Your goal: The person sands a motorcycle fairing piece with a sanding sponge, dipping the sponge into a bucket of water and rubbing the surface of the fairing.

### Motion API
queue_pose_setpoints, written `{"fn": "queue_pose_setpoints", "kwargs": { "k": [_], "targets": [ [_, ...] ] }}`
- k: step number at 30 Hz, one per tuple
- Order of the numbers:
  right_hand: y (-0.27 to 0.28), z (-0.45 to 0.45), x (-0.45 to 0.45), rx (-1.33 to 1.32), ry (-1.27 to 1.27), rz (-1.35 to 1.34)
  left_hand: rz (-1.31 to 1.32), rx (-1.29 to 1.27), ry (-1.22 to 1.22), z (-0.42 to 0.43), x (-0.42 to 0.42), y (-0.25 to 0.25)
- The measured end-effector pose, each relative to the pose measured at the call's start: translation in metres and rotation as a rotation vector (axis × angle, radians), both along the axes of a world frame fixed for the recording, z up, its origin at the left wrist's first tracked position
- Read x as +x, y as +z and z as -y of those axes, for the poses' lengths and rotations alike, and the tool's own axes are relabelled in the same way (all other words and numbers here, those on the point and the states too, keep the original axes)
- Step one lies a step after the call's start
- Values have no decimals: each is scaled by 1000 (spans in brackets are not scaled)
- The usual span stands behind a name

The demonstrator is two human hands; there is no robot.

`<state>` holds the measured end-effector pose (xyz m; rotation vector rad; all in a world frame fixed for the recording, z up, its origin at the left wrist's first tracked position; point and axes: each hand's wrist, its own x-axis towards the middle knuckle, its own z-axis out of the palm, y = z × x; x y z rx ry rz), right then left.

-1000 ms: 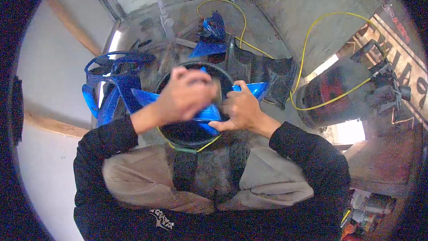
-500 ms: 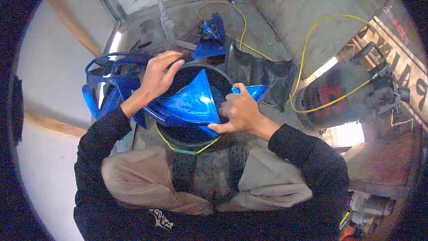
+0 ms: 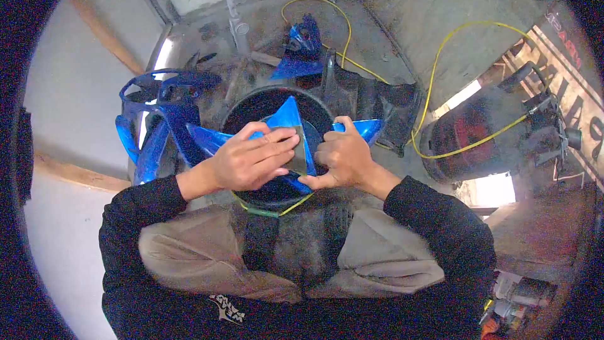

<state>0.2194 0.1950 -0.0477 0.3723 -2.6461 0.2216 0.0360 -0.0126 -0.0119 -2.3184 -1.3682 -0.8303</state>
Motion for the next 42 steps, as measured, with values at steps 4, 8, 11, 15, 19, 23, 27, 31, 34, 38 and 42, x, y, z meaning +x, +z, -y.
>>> {"fn": "queue_pose_setpoints", "kwargs": {
  "k": [4,8,11,15,19,23,27,31,34,38,42],
  "targets": [
    [1,1,0,12,1,-4,11,35,135,-14,-30,-2],
    [-5,-3,-1,-17,11,-11,46,-13,-57,-5,-2,-6],
    [0,-1,0,-29,9,-11,-50,-25,-4,-17,-20,-6],
    [5,1,0,-23,16,26,280,-94,336,-36,-68,11],
    [4,2,0,-38,10,31,908,-262,551,-30,-64,28],
    [3,-1,0,1,-6,34,1326,-399,367,-24,-73,26],
    [6,1,0,2,-18,47,1406,-536,322,-15,-70,29],
    [7,2,-1,-14,-8,41,1337,-627,241,-6,-66,29],
    [8,2,-1,-4,-6,23,1284,-659,195,-1,-65,27],
    [7,0,-1,-5,-2,37,1284,-652,210,6,-77,25],
    [9,-4,-3,-39,-31,45,1115,-752,189,23,-88,40]
  ]
}}
